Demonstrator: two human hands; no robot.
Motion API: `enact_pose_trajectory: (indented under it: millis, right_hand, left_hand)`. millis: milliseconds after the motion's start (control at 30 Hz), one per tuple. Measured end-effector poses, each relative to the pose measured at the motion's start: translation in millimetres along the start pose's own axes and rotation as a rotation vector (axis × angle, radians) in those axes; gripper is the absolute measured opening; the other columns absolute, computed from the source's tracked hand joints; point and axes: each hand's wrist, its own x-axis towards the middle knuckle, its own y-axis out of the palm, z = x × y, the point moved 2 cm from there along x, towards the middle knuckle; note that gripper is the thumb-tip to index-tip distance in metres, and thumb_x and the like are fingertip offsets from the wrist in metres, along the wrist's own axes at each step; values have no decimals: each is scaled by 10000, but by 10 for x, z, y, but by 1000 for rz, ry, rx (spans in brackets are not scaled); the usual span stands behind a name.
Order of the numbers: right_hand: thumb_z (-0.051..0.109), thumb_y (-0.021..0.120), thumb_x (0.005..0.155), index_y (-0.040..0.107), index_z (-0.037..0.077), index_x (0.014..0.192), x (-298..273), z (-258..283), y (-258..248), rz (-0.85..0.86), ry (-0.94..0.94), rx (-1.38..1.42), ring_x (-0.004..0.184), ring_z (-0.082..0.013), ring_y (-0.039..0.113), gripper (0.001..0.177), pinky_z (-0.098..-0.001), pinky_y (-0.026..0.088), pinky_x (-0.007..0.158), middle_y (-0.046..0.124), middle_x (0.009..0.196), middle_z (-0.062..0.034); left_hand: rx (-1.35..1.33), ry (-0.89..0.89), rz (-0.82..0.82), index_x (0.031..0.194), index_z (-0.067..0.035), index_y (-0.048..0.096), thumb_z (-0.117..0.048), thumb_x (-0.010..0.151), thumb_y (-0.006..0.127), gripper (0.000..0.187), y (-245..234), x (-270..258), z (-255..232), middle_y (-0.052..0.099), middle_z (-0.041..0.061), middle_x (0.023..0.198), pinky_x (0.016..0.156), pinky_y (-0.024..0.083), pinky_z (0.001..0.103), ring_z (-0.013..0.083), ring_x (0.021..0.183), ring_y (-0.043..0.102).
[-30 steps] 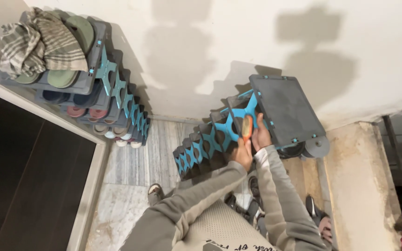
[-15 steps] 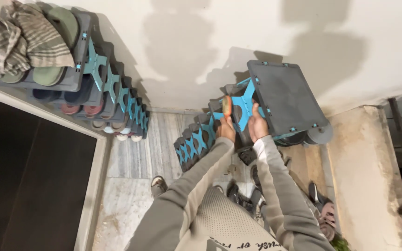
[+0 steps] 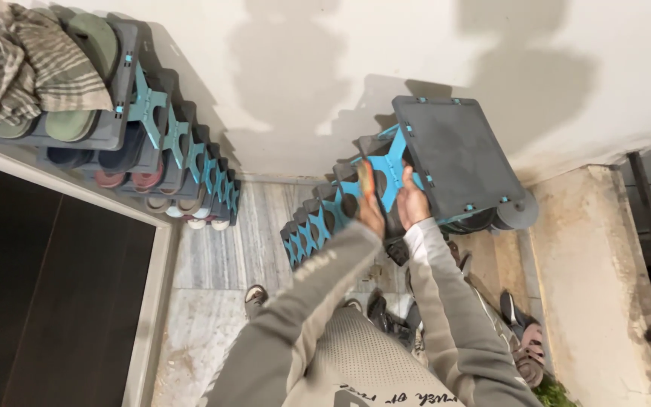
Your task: Assembling and cleaning a modular plastic shoe rack in a hallway.
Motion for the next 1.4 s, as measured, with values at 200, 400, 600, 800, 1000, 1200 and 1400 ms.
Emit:
enact_pose_trajectory:
  millis: [200,400,600,800,1000,1200,1400]
  right_hand:
    - [420,426,1085,368,64,1581,-104,-66,-6,19,12,48,1465,-197,399,614,-402,285,1228,440,1593,-42]
    - [460,431,1102,383,69,1579,-40,-9,-54,85,-10,169,1475,-239,391,619,-427,265,1250,474,1560,-85]
    - [492,468,1055,433,105,1576,96,0,-203,-20,11,70,1322,-24,518,650,-221,389,1088,614,1435,109]
    - [508,542,1073,545,124,1511,117,-129,-263,-76,66,100,591,-21,270,582,-241,210,518,314,719,120]
    - [563,493,1096,200,-57,1166,465,-546,-868,-115,113,-83,745,-65,451,689,-253,367,606,478,886,75]
    - [619,500,1005,533,50,1452,285,-256,-545,-35,126,-288,1316,-174,555,725,-307,420,1122,593,1434,-94]
    - [577,500,1029,518,81,1487,164,33,-210,22,-179,-540,1329,-172,515,675,-328,383,1136,561,1466,-80]
  left_hand:
    - [-236,-380,258,1394,39,490,-361,1110,302,525,55,694,-120,663,335,1247,999,498,522,459,1184,646]
    - [-224,136,115,1375,84,455,-352,1153,275,522,-447,-43,-544,550,416,1275,950,429,602,577,1167,540]
    - [68,-256,124,1227,-89,596,-453,1055,394,450,355,-570,351,704,299,899,703,513,606,513,829,683]
    - [52,-169,247,1201,-83,546,-422,1102,400,383,-287,-464,-330,678,298,822,595,456,624,536,741,644]
    - [185,-148,342,1134,-117,527,-418,1046,464,319,-314,-827,168,684,266,751,543,457,605,506,638,651]
    - [114,261,232,1014,-116,521,-405,1066,523,294,-637,-330,-176,692,196,776,572,492,554,453,678,665]
    - [302,251,543,1034,-105,537,-404,1081,503,304,-870,-411,209,679,166,781,527,492,502,384,629,668]
